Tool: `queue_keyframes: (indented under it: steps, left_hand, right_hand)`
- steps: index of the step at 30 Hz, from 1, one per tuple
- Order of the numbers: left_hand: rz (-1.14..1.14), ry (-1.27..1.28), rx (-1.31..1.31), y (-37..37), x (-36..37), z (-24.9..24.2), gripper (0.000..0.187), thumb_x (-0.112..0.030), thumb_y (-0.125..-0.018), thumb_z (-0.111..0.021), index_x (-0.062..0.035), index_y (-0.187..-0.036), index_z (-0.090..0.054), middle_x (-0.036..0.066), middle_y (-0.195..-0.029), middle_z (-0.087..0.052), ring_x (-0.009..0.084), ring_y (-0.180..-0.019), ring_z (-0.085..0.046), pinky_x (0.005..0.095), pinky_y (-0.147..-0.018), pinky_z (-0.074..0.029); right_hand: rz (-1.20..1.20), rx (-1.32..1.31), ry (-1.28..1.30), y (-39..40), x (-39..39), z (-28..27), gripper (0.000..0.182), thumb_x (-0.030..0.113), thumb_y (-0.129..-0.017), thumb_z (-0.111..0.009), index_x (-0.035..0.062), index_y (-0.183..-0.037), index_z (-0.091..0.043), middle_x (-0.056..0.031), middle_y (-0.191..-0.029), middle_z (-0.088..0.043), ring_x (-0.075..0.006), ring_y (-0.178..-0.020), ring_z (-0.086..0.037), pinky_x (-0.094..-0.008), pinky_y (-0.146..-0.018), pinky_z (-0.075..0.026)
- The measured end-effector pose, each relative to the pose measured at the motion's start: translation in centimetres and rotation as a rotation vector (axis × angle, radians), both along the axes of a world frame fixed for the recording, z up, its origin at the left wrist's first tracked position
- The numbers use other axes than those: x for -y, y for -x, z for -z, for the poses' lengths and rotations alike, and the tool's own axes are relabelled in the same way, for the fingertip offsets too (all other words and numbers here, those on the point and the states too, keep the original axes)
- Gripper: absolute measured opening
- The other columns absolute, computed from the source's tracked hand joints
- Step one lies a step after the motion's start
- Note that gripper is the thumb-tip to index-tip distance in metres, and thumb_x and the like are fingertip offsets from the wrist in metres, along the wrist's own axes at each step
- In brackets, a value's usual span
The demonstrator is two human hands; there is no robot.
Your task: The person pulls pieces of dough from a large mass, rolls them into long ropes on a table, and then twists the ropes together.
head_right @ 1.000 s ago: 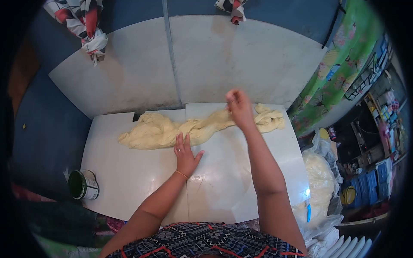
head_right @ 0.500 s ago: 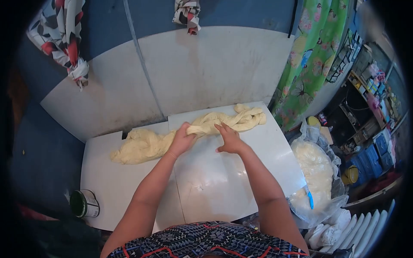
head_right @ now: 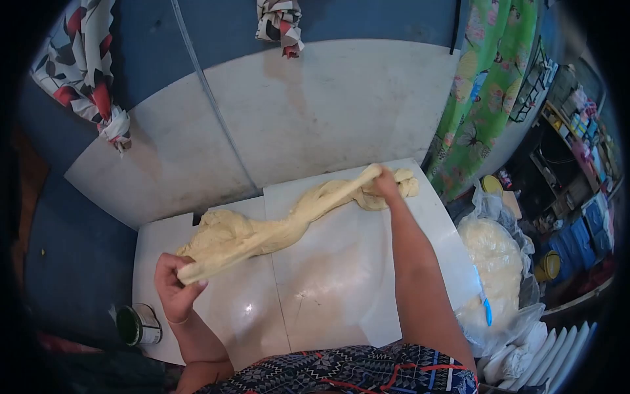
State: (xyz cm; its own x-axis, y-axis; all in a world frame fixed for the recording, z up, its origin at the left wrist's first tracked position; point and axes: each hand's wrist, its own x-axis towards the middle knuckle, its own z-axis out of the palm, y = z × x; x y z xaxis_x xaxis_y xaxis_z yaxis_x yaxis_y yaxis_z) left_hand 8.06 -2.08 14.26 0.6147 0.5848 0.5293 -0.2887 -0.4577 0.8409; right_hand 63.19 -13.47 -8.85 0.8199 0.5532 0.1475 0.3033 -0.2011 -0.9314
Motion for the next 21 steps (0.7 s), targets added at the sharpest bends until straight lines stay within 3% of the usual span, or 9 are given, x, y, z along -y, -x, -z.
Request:
queue_keyframes:
  steps: [2, 4, 7, 9, 11, 14, 17, 19, 21]
  left_hand:
    - [-0.017, 0.086, -0.053, -1.0, -0.3, 0.9, 0.032, 0.006, -0.073, -0.072, -0.0035, -0.094, -0.049, 0.004, -0.083, -0.058, 0.0099, -0.075, -0.055, 0.0240, -0.068, -0.043]
    - [0.020, 0.130, -0.080, -1.5, -0.6, 2.1, 0.035, 0.002, -0.075, -0.075, -0.0041, -0.099, -0.050, 0.002, -0.087, -0.057, 0.0109, -0.083, -0.057, 0.0237, -0.074, -0.046]
    - [-0.020, 0.148, -0.071, -1.8, 0.7, 2.0, 0.052, -0.002, -0.068, -0.077, -0.0037, -0.112, -0.050, 0.004, -0.094, -0.057, 0.0109, -0.083, -0.055, 0.0238, -0.077, -0.045]
    - [-0.020, 0.210, -0.047, -0.8, 0.5, 2.2, 0.058, -0.003, -0.069, -0.075, -0.0030, -0.120, -0.049, 0.006, -0.099, -0.057, 0.0123, -0.087, -0.055, 0.0249, -0.079, -0.045]
    - [-0.020, 0.279, -0.036, 1.5, -0.6, 2.9, 0.064, -0.004, -0.070, -0.074, -0.0023, -0.128, -0.048, 0.008, -0.105, -0.058, 0.0137, -0.091, -0.056, 0.0259, -0.081, -0.045]
    - [-0.197, 0.217, -0.186, 6.5, -4.4, 5.8, 0.063, 0.002, -0.073, -0.065, 0.0021, -0.133, -0.046, 0.009, -0.103, -0.061, 0.0164, -0.096, -0.060, 0.0294, -0.086, -0.048]
    - [-0.490, 0.131, -0.600, 8.6, -5.4, 9.7, 0.060, -0.001, -0.073, -0.062, -0.0003, -0.132, -0.049, 0.016, -0.118, -0.059, 0.0262, -0.111, -0.058, 0.0365, -0.095, -0.045]
    - [-0.842, -0.698, -1.122, 7.3, -2.2, 10.6, 0.059, -0.001, -0.076, -0.060, -0.0042, -0.134, -0.050, 0.024, -0.138, -0.047, 0.0346, -0.131, -0.043, 0.0398, -0.107, -0.035]
    - [-0.411, -0.384, -0.878, 4.9, 0.8, 10.1, 0.060, -0.007, -0.078, -0.066, -0.0094, -0.136, -0.050, 0.026, -0.145, -0.036, 0.0392, -0.138, -0.030, 0.0427, -0.112, -0.028]
  right_hand:
    - [0.210, -0.067, -0.354, 0.5, 1.6, -7.5, 0.024, 0.019, -0.089, -0.045, 0.0055, -0.092, -0.065, -0.0047, -0.090, -0.066, -0.0138, -0.085, -0.059, -0.0286, -0.077, -0.045]
    - [0.311, 0.118, -0.620, 0.8, 4.3, -14.5, 0.020, 0.022, -0.091, -0.045, 0.0089, -0.087, -0.060, -0.0044, -0.079, -0.061, -0.0153, -0.077, -0.056, -0.0299, -0.074, -0.043]
    - [0.196, 0.076, -1.133, 4.0, 9.5, -20.1, 0.018, 0.024, -0.095, -0.048, 0.0086, -0.095, -0.057, -0.0056, -0.084, -0.058, -0.0167, -0.083, -0.057, -0.0291, -0.077, -0.043]
    - [0.213, 0.408, -1.187, 9.4, 12.2, -22.3, 0.021, 0.025, -0.097, -0.047, 0.0059, -0.097, -0.056, -0.0061, -0.089, -0.057, -0.0175, -0.083, -0.057, -0.0315, -0.082, -0.045]
    - [0.264, 0.756, -0.883, 14.1, 15.2, -23.1, 0.011, 0.011, -0.088, -0.058, 0.0048, -0.097, -0.056, -0.0074, -0.088, -0.057, -0.0199, -0.086, -0.058, -0.0334, -0.083, -0.045]
    - [-0.133, 1.006, -0.186, 21.2, 17.8, -20.8, 0.035, 0.006, -0.074, -0.071, 0.0054, -0.106, -0.057, -0.0112, -0.092, -0.058, -0.0274, -0.093, -0.058, -0.0420, -0.089, -0.043]
    - [-0.591, 0.825, 0.387, 28.1, 18.3, -19.0, 0.061, 0.015, -0.070, -0.078, 0.0101, -0.127, -0.055, -0.0159, -0.119, -0.059, -0.0352, -0.113, -0.054, -0.0497, -0.103, -0.037]
    - [-0.560, 0.631, 0.409, 28.8, 21.6, -15.6, 0.067, 0.015, -0.070, -0.078, 0.0118, -0.131, -0.052, -0.0166, -0.128, -0.053, -0.0359, -0.121, -0.049, -0.0495, -0.106, -0.034]
    - [-0.542, 0.453, 0.426, 29.1, 25.0, -14.1, 0.073, 0.016, -0.070, -0.079, 0.0136, -0.136, -0.048, -0.0172, -0.136, -0.048, -0.0366, -0.128, -0.044, -0.0493, -0.110, -0.031]
